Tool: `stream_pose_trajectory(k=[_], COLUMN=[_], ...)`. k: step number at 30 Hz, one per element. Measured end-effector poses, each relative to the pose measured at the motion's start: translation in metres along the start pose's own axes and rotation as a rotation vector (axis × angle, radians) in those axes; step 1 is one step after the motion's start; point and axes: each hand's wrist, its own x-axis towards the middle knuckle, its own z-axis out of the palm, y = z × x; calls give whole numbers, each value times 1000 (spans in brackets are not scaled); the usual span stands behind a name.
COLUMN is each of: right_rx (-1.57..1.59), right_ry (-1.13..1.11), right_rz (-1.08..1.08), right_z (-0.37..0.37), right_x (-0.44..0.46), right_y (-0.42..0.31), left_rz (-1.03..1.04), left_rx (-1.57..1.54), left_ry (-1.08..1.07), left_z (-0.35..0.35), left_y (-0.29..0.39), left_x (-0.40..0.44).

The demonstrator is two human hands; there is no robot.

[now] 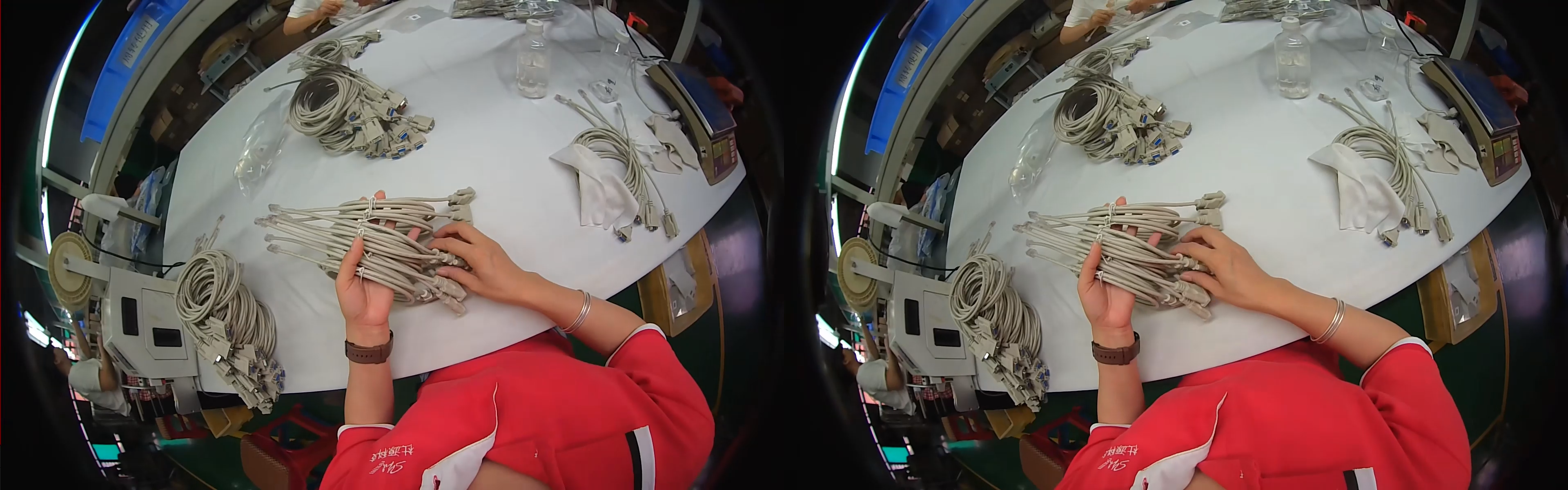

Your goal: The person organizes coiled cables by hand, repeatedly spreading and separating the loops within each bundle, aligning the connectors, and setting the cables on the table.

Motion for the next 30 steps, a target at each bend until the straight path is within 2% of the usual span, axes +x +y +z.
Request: stream_pose_trajectory(k=[3,6,10,11,14,18,21,24,27,29,30], right_rx=[-62,250,512,660,1010,1172,1176,958,241,-175,-257], right_ry=[-79,-161,-236,-168,-84,-176,-210,-85,13,363,428], right_rz=[-2,203,360,394,675,736,719,709,419,95,9], right_z=[-14,-35,-57,-57,-61,-60,-60,-59,-57,-47,-45], right_x=[1,-6,-8,-5,4,7,6,9,8,11,10], right_y=[6,8,6,-1,-7,3,6,-3,8,4,-3], left_rz=[1,-14,-56,-49,-24,-18,-25,-30,-31,-27,-21], left_rx=[20,42,26,28,29,46,38,24,-1,1,11], left_ry=[10,16,34,38,48,51,53,46,33,29,30], left_z=[-2,-5,-4,-2,1,2,1,0,-2,-2,-2], left_y=[3,7,9,8,6,8,8,7,8,7,6], left_x=[-2,2,7,8,10,9,9,10,10,10,10])
